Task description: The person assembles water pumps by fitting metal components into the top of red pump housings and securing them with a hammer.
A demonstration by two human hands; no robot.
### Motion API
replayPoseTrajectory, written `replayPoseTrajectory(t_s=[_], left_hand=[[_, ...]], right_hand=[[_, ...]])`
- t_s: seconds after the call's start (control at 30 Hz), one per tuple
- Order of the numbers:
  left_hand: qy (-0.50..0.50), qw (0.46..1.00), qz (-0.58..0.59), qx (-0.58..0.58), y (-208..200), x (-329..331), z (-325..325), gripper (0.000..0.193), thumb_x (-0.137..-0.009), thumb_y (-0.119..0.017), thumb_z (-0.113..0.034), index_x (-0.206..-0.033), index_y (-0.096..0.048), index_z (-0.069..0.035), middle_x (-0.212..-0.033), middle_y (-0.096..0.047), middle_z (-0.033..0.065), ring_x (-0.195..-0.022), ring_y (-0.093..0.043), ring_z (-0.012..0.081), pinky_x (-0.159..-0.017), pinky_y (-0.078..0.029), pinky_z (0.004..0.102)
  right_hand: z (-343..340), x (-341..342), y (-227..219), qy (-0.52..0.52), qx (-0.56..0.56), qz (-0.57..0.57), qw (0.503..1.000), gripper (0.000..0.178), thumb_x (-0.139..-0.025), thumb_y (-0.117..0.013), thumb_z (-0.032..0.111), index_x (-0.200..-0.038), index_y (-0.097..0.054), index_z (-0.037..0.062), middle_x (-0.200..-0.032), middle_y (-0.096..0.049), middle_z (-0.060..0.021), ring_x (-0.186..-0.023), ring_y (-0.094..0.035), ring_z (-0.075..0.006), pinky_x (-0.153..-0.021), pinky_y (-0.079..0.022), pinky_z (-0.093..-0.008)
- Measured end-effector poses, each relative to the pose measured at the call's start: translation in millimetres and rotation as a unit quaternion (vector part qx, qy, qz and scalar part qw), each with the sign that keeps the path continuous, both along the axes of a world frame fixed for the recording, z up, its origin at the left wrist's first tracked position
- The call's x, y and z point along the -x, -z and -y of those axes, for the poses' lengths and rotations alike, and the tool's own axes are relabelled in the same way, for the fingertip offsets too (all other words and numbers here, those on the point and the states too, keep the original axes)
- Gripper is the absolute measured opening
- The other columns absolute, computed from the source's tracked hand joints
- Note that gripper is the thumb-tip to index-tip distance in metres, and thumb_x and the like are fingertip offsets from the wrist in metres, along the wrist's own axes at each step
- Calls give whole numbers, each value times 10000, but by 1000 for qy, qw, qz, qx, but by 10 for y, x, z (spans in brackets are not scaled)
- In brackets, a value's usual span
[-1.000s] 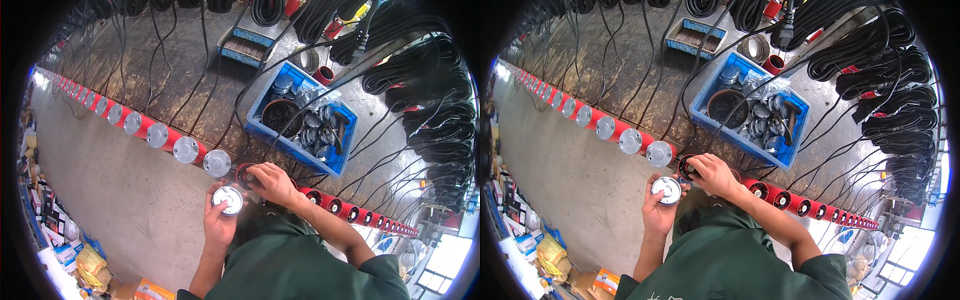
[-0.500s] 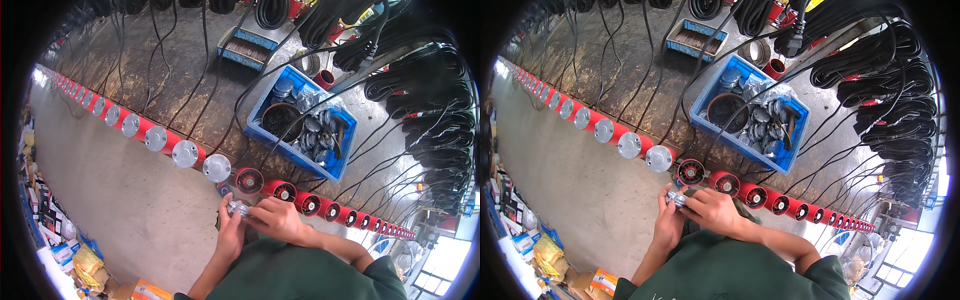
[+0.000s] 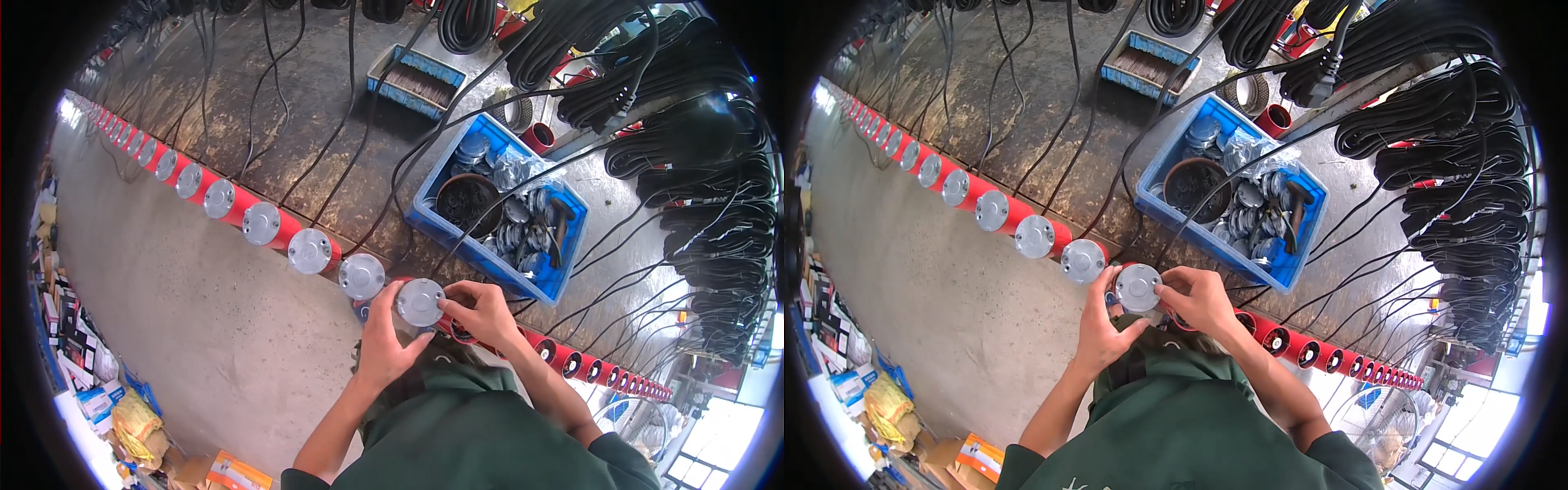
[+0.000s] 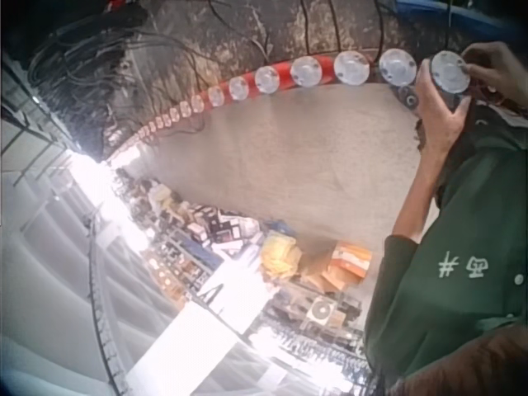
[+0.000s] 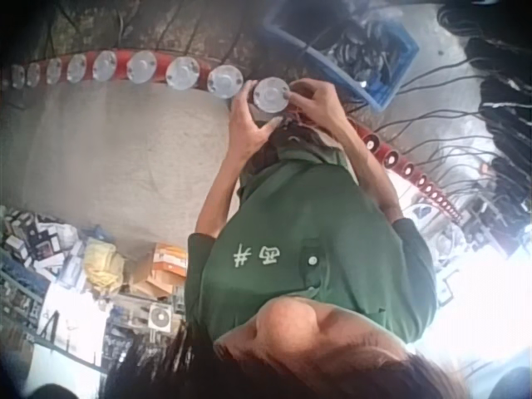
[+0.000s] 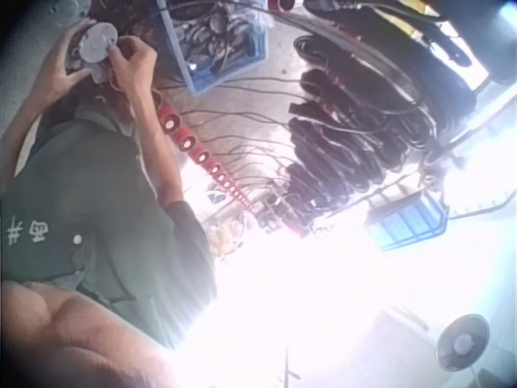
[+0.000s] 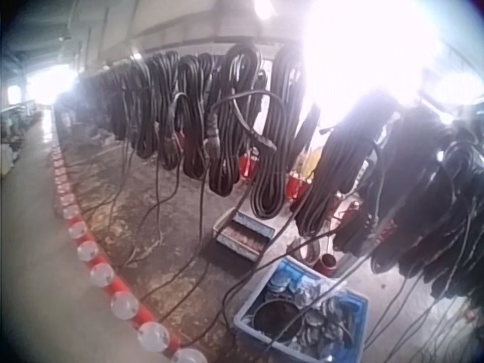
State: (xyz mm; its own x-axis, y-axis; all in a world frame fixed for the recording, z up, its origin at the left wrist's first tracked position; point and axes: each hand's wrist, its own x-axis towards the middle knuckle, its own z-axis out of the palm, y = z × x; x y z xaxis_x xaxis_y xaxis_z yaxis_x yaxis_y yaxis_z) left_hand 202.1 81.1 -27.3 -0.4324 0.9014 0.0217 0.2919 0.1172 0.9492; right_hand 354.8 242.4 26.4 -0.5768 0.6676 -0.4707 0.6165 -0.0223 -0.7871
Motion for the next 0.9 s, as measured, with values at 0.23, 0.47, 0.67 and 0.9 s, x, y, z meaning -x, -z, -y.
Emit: replayPoseTrajectory(t_s=[0.23,0.47,0.67,0.9], left_hand=[[0,999,38,-30,180,-7,-64,1049,-798,-895,-11,-1652,-287,-26,-1630,-515,219,-1488,-546,348,-1076,-608,437],[-15,999,18,-30,155,-39,-69,1017,-788,-891,16,-1633,-326,-23,-1619,-539,227,-1463,-578,357,-1118,-565,438],[-27,999,-4,-38,130,-55,-75,974,-780,-889,36,-1608,-376,-5,-1604,-548,248,-1471,-569,384,-1180,-506,453],[-37,998,17,-38,118,-88,-90,955,-778,-888,43,-1594,-394,8,-1597,-553,250,-1476,-561,387,-1214,-470,455]], right_hand=[[5,50,9,-14,28,-3,1000,280,-978,-815,168,-1146,-778,-53,-950,-805,-92,-867,-724,-97,-806,-597,-284],[-16,34,14,-37,4,-12,999,282,-969,-826,173,-1145,-779,-43,-934,-804,-97,-850,-731,-101,-801,-605,-292],[-24,31,40,-49,-8,-24,998,281,-969,-829,177,-1135,-775,-42,-918,-805,-108,-831,-747,-112,-788,-613,-301],[-12,34,45,-45,-16,-33,998,285,-969,-835,185,-1138,-774,-37,-915,-809,-109,-819,-759,-119,-780,-617,-298]])
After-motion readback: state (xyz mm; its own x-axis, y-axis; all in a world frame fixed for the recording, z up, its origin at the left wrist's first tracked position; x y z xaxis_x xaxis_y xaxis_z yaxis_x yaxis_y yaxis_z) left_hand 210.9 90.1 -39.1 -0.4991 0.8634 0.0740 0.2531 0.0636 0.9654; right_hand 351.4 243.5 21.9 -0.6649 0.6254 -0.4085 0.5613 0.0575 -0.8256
